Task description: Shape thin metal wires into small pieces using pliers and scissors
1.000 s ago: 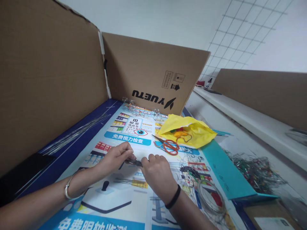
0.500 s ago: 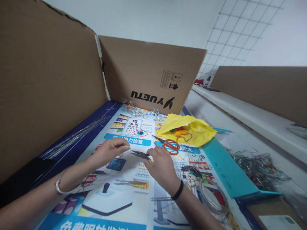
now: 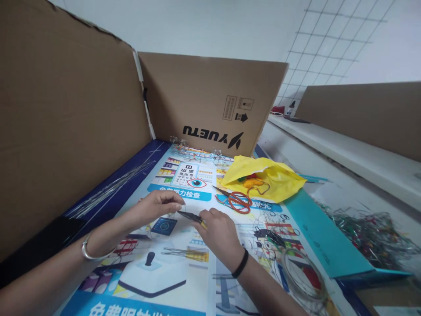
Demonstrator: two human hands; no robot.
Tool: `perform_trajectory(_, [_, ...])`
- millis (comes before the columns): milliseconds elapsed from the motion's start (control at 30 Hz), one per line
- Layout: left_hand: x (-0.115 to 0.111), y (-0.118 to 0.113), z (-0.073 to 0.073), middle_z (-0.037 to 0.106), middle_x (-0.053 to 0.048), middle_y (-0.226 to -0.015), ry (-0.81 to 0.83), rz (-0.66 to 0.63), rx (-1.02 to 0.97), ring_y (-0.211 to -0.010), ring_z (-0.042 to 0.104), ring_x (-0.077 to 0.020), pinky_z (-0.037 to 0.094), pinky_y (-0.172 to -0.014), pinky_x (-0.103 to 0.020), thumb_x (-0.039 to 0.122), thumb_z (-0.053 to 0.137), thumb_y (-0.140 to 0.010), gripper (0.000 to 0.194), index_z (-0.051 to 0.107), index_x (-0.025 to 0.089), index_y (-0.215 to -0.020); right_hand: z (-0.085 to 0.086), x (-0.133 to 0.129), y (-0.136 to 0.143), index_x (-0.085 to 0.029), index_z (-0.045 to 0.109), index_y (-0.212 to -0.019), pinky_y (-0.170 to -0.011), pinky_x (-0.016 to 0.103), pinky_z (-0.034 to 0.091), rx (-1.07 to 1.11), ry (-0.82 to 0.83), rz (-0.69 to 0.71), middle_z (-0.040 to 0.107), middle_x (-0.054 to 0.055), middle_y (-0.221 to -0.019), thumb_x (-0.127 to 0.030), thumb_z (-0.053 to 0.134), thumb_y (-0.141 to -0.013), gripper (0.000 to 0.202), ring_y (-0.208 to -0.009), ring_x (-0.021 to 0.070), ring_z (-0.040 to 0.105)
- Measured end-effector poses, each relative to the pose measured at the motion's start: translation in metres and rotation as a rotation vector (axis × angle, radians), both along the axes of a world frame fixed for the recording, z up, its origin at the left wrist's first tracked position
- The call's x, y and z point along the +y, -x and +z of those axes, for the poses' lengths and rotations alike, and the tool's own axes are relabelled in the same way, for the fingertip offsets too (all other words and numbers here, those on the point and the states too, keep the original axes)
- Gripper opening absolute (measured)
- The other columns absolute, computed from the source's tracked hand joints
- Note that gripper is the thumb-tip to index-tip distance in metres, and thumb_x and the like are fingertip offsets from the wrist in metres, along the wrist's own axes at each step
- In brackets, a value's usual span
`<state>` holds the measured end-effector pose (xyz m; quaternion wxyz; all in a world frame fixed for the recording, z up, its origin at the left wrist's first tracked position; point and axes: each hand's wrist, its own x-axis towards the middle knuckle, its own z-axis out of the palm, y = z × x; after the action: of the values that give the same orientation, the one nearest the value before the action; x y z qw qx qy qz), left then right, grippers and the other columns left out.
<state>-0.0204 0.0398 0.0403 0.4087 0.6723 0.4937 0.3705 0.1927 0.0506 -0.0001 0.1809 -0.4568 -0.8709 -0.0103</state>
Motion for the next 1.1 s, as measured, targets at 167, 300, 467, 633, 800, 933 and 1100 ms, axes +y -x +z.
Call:
perform_trajectory(167, [0.021, 0.042, 0.0, 0.066, -0.002, -0.089, -0.102, 0.114, 0.143, -0.083, 0.056, -0.0175, 0.04, -0.075, -0.025, 0.033, 0.058, -0.072, 0.02, 0.066, 0.02, -0.086, -0.016, 0.008, -0.002, -0.022, 0.061, -0.081, -0.063, 0.024, 0.037, -0.016, -0.034, -0.045, 0.061, 0.001, -0.074, -0.044, 0.051, -0.083, 0.024, -0.074, 0.0153, 0.058])
perform_trajectory(300, [0.035, 0.071, -0.018, 0.066, -0.003, -0.087, -0.044, 0.161, 0.267, -0.079, 0.058, -0.0193, 0.041, -0.072, -0.025, 0.028, 0.065, -0.062, 0.023, 0.066, 0.019, -0.083, -0.027, 0.012, -0.003, -0.022, 0.06, -0.082, -0.065, 0.024, 0.038, -0.014, -0.002, -0.05, 0.06, 0.001, -0.075, -0.043, 0.051, -0.083, 0.023, -0.074, 0.0154, 0.058])
perform_trajectory(467, [0.039, 0.068, -0.038, 0.063, 0.0, -0.071, 0.012, 0.053, 0.333, -0.065, 0.054, -0.0161, 0.038, -0.06, -0.022, 0.025, 0.068, -0.054, 0.021, 0.066, 0.019, -0.074, -0.033, 0.013, -0.004, -0.021, 0.06, -0.083, -0.065, 0.025, 0.038, 0.006, -0.009, -0.032, 0.06, 0.001, -0.075, -0.044, 0.05, -0.084, 0.024, -0.073, 0.0152, 0.056])
perform_trajectory(633, [0.041, 0.059, -0.046, 0.059, 0.001, -0.064, -0.018, 0.033, 0.346, -0.061, 0.051, -0.0145, 0.035, -0.056, -0.021, 0.028, 0.066, -0.059, 0.011, 0.062, 0.018, -0.062, -0.036, 0.014, -0.004, -0.021, 0.06, -0.082, -0.066, 0.025, 0.038, 0.012, -0.029, -0.006, 0.059, 0.002, -0.074, -0.045, 0.05, -0.083, 0.026, -0.073, 0.0151, 0.056])
perform_trajectory(800, [0.042, 0.057, -0.049, 0.055, 0.002, -0.059, -0.023, 0.048, 0.35, -0.057, 0.048, -0.0131, 0.032, -0.053, -0.021, 0.029, 0.066, -0.058, 0.013, 0.059, 0.018, -0.056, -0.035, 0.013, -0.004, -0.021, 0.06, -0.082, -0.066, 0.024, 0.037, 0.013, -0.012, -0.005, 0.058, 0.002, -0.073, -0.043, 0.05, -0.084, 0.024, -0.074, 0.0153, 0.055])
perform_trajectory(933, [0.04, 0.054, -0.049, 0.055, 0.003, -0.056, -0.006, 0.054, 0.328, -0.054, 0.047, -0.0121, 0.032, -0.05, -0.021, 0.029, 0.064, -0.062, 0.013, 0.058, 0.018, -0.057, -0.036, 0.014, -0.004, -0.02, 0.06, -0.083, -0.066, 0.025, 0.037, 0.016, 0.0, -0.002, 0.058, 0.002, -0.073, -0.042, 0.051, -0.083, 0.023, -0.074, 0.0157, 0.055])
perform_trajectory(1100, [0.031, 0.043, -0.042, 0.058, 0.002, -0.054, 0.111, 0.06, 0.205, -0.046, 0.049, -0.0102, 0.033, -0.043, -0.019, 0.033, 0.058, -0.068, 0.017, 0.052, 0.018, -0.065, -0.038, 0.016, -0.005, -0.021, 0.059, -0.084, -0.068, 0.025, 0.037, 0.056, 0.016, -0.011, 0.058, 0.002, -0.075, -0.042, 0.051, -0.083, 0.023, -0.075, 0.0158, 0.054])
